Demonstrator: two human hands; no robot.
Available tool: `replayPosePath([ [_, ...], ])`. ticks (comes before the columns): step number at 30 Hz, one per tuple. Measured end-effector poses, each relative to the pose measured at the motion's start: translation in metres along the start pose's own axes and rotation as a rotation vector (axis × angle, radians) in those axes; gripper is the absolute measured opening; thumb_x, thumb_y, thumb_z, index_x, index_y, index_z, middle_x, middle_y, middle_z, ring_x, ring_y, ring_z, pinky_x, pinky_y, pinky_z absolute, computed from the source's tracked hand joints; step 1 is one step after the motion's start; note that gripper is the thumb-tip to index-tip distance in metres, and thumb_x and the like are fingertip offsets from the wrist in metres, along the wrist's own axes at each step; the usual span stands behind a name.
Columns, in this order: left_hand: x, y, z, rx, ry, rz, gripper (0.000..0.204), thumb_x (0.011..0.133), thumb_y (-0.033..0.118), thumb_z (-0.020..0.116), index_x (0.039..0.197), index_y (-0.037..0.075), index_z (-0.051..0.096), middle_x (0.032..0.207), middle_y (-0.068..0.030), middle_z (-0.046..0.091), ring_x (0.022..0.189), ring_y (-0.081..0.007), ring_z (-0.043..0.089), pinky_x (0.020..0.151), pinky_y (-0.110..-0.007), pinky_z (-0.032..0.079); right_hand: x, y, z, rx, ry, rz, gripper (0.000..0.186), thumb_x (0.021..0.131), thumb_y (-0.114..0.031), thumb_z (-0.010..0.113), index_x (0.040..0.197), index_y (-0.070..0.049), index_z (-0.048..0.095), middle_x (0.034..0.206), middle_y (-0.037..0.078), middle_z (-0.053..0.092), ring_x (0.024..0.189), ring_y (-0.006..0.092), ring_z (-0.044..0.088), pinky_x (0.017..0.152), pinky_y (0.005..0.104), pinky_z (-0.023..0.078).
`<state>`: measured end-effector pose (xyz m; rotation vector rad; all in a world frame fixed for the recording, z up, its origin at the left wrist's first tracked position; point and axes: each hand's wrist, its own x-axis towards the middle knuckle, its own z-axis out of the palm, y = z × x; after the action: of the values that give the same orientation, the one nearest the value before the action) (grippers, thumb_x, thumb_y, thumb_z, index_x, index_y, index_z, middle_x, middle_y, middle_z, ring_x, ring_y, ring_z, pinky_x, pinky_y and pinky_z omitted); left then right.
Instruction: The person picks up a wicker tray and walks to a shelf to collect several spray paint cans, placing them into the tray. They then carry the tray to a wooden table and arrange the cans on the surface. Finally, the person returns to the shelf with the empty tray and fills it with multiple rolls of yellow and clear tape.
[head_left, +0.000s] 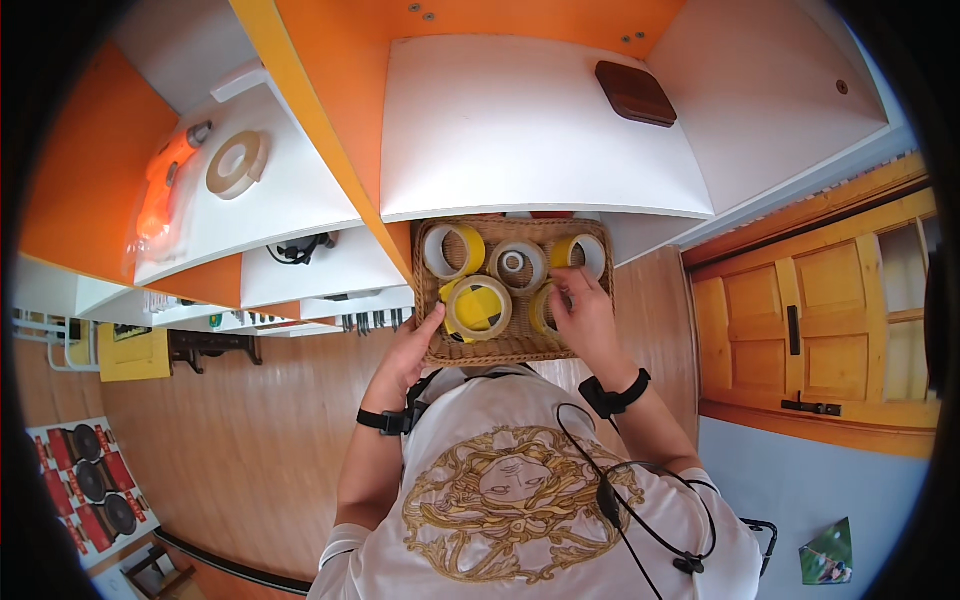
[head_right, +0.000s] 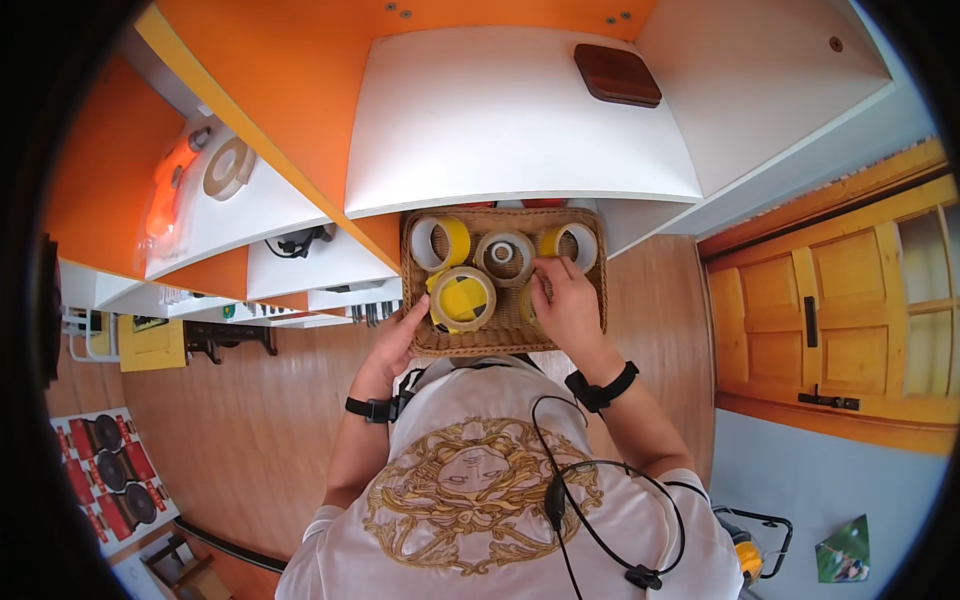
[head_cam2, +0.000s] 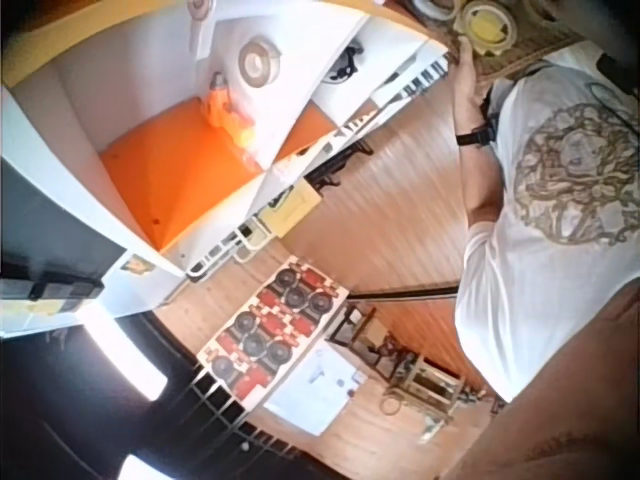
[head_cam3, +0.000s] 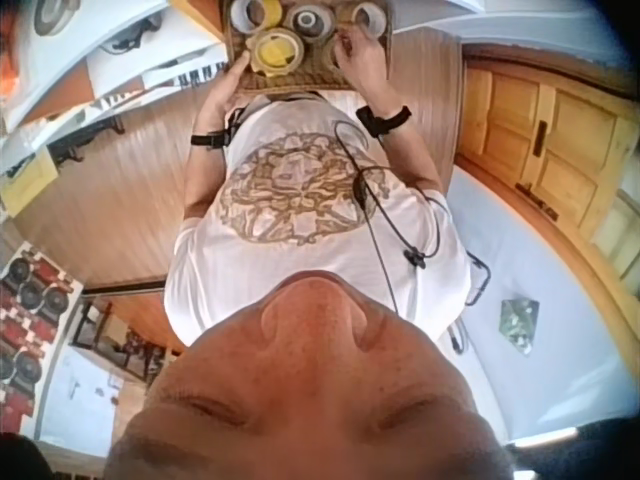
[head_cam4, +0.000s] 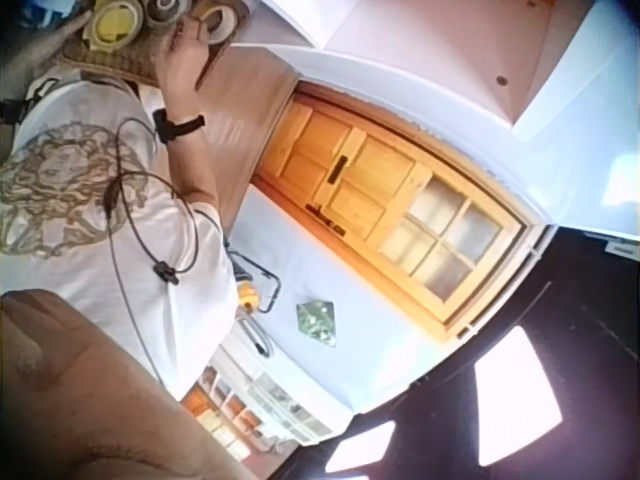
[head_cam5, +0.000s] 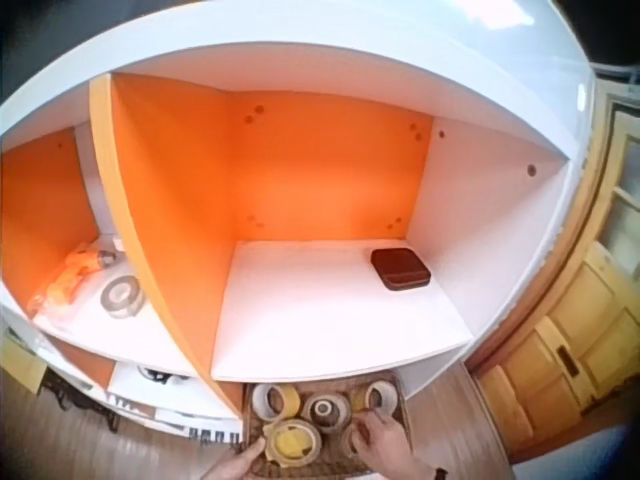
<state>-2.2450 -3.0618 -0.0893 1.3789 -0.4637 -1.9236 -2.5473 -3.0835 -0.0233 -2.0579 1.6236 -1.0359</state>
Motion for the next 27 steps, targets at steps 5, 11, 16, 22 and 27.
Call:
replayPosePath([
  [5, -0.002, 0.002, 0.005, 0.056, 0.052, -0.028, 0.074, 0.104, 0.048, 0.074, 0.157, 0.002, 0.051, 0.146, -0.0113, 0.066, 0.125, -0.0209, 0.069, 0.097, -0.04, 0.061, 0.001, 0.0, -0.011, 0.017, 0.056, 0.013, 0.02, 0.094, 0.003, 0.072, 0.114, -0.002, 0.071, 0.103, 0.017, 0.073, 0.088, 0.0359, 0.073, 0.073, 0.0404, 0.06],
  [11, 0.008, -0.008, -0.005, 0.105, 0.077, -0.046, 0.08, 0.1, 0.056, 0.076, 0.157, 0.006, 0.052, 0.143, -0.0071, 0.069, 0.123, -0.0189, 0.069, 0.09, -0.038, 0.058, 0.064, -0.072, -0.092, -0.038, 0.466, -0.433, 0.022, 0.092, 0.005, 0.075, 0.112, 0.001, 0.07, 0.107, 0.016, 0.074, 0.09, 0.035, 0.073, 0.078, 0.0388, 0.06],
  [16, 0.016, -0.018, -0.017, 0.063, 0.034, -0.057, 0.082, 0.098, 0.06, 0.077, 0.158, 0.01, 0.052, 0.146, -0.0049, 0.067, 0.13, -0.0192, 0.065, 0.097, -0.038, 0.054, 0.155, -0.067, -0.119, -0.385, 0.476, -0.226, 0.054, 0.094, -0.025, 0.081, 0.136, 0.002, 0.061, 0.124, 0.025, 0.071, 0.106, 0.0406, 0.072, 0.092, 0.0465, 0.059],
  [22, -0.002, -0.006, -0.002, 0.13, 0.108, -0.038, 0.085, 0.097, 0.061, 0.078, 0.159, 0.009, 0.052, 0.145, -0.0042, 0.068, 0.127, -0.0163, 0.064, 0.094, -0.035, 0.05, 0.238, -0.045, -0.142, -0.726, 0.018, 0.065, 0.104, 0.091, -0.069, 0.071, 0.155, 0.009, 0.045, 0.135, 0.033, 0.068, 0.123, 0.044, 0.07, 0.103, 0.0507, 0.057],
  [27, 0.001, -0.01, -0.005, 0.099, 0.086, -0.029, 0.084, 0.097, 0.061, 0.078, 0.157, 0.009, 0.054, 0.141, -0.0034, 0.069, 0.109, -0.0129, 0.066, 0.077, -0.033, 0.047, 0.285, -0.02, -0.13, -0.828, -0.221, 0.11, 0.114, 0.092, -0.076, 0.065, 0.155, 0.016, 0.04, 0.135, 0.032, 0.07, 0.126, 0.0429, 0.07, 0.105, 0.0452, 0.057],
])
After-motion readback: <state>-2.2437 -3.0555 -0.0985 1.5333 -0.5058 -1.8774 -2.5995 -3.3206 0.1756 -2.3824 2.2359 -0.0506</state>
